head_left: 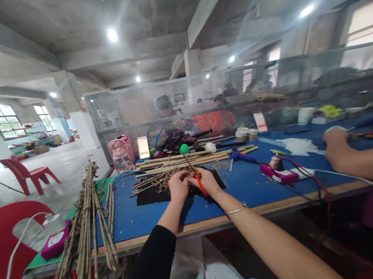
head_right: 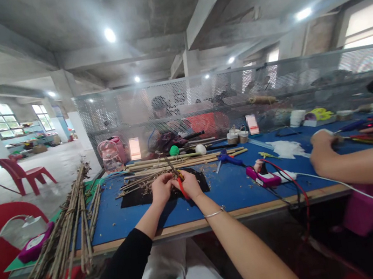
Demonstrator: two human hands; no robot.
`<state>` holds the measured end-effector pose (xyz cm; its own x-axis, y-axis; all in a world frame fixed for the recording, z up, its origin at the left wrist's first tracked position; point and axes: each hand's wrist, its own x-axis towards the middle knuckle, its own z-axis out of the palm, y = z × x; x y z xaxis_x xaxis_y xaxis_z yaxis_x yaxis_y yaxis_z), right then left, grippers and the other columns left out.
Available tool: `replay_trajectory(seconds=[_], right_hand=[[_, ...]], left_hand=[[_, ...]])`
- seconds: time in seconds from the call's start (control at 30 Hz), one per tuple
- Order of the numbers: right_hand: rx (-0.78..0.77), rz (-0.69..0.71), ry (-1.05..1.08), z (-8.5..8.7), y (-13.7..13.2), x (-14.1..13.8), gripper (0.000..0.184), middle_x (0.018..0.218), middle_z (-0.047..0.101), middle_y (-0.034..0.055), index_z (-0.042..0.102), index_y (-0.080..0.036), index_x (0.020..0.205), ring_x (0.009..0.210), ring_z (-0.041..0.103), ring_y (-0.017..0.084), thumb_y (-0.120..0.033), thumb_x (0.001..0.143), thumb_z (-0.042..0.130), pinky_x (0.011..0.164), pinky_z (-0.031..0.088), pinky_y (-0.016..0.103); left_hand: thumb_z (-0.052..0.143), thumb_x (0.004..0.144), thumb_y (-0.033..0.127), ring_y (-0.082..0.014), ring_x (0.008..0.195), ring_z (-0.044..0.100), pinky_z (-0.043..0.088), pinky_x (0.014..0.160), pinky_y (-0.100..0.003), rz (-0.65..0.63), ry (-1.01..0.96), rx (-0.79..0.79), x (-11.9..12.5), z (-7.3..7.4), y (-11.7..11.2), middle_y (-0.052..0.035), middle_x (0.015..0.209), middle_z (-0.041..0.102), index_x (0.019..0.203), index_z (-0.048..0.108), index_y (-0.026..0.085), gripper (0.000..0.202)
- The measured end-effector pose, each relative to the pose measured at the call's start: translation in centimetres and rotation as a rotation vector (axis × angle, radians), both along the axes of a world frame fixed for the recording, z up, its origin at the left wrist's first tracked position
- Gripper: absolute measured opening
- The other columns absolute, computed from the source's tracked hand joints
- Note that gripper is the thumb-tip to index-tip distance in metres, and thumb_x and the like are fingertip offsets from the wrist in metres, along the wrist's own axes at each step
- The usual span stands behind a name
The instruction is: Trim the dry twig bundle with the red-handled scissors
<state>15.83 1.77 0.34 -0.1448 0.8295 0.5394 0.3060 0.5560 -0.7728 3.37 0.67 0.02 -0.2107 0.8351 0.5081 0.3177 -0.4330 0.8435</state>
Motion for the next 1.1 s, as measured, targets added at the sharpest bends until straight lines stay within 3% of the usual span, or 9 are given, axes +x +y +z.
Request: replay_trajectory(seconds=[0.17,0.33,0.47,0.63,0.83,1.0,1.1], right_hand=[[-0.149,0.071,0.095,-0.5,0.9,0.2,0.025,0.048,0.050,-0.0052,0.048,-0.019,0.067,0.045,0.045,0.010,-0.038,0.060,0.062,0.046,0.037,0.021],[-0.214,0.110,0.161,-0.7,0.9,-0.2,0.024,0.045,0.047,-0.0054,0.047,-0.019,0.065,0.040,0.043,0.010,-0.040,0.061,0.059,0.041,0.035,0.021],[-0.189,-0.008,0.195,-0.6,1.2,0.0,0.024,0.046,0.047,-0.0056,0.048,-0.019,0.064,0.042,0.043,0.010,-0.039,0.058,0.059,0.043,0.037,0.021],[-0.141,-0.225,0.248,-0.8,2.1,0.6,0.021,0.047,0.049,-0.0040,0.047,-0.019,0.066,0.043,0.044,0.011,-0.036,0.057,0.055,0.045,0.038,0.023],[-0.152,-0.226,0.279,-0.9,2.3,0.8,0.018,0.047,0.051,-0.0025,0.044,-0.020,0.068,0.042,0.047,0.012,-0.035,0.060,0.051,0.043,0.039,0.023],[-0.155,-0.183,0.249,-0.9,1.8,0.8,0.015,0.044,0.049,-0.0044,0.045,-0.019,0.064,0.041,0.046,0.011,-0.031,0.058,0.053,0.043,0.037,0.021],[-0.162,-0.158,0.242,-0.9,1.7,0.7,0.017,0.045,0.050,-0.0043,0.046,-0.019,0.065,0.042,0.047,0.011,-0.032,0.058,0.053,0.044,0.037,0.021]], left_hand=[[0.057,0.067,0.009,-0.0126,0.071,0.061,0.047,0.075,-0.027,-0.019,0.132,-0.005,-0.5,0.0,-0.8,-0.0038,0.074,0.068,0.076,0.068,0.016,0.015],[0.059,0.068,0.010,-0.0124,0.072,0.062,0.047,0.074,-0.026,-0.090,0.081,-0.026,-0.5,0.0,-1.2,-0.0050,0.078,0.068,0.085,0.066,0.015,0.019],[0.061,0.066,0.008,-0.0115,0.069,0.061,0.047,0.071,-0.025,-0.124,0.063,-0.019,-0.2,-0.7,-1.0,-0.0031,0.073,0.066,0.099,0.060,0.015,0.034],[0.061,0.066,0.011,-0.0120,0.068,0.060,0.047,0.070,-0.025,-0.049,0.066,0.023,-0.8,-0.5,-1.1,-0.0027,0.072,0.066,0.089,0.062,0.015,0.024],[0.063,0.065,0.017,-0.0122,0.067,0.060,0.047,0.070,-0.026,0.115,-0.135,0.020,-3.0,0.3,-0.5,-0.0037,0.072,0.065,0.076,0.063,0.015,0.011],[0.069,0.061,0.020,-0.0109,0.065,0.059,0.048,0.064,-0.025,0.056,-0.519,-0.041,-4.7,0.3,0.9,-0.0057,0.077,0.064,0.094,0.057,0.012,0.036],[0.071,0.059,0.023,-0.0099,0.063,0.059,0.048,0.060,-0.024,0.056,-0.613,-0.053,-5.2,0.2,1.5,-0.0059,0.081,0.063,0.099,0.055,0.012,0.044]])
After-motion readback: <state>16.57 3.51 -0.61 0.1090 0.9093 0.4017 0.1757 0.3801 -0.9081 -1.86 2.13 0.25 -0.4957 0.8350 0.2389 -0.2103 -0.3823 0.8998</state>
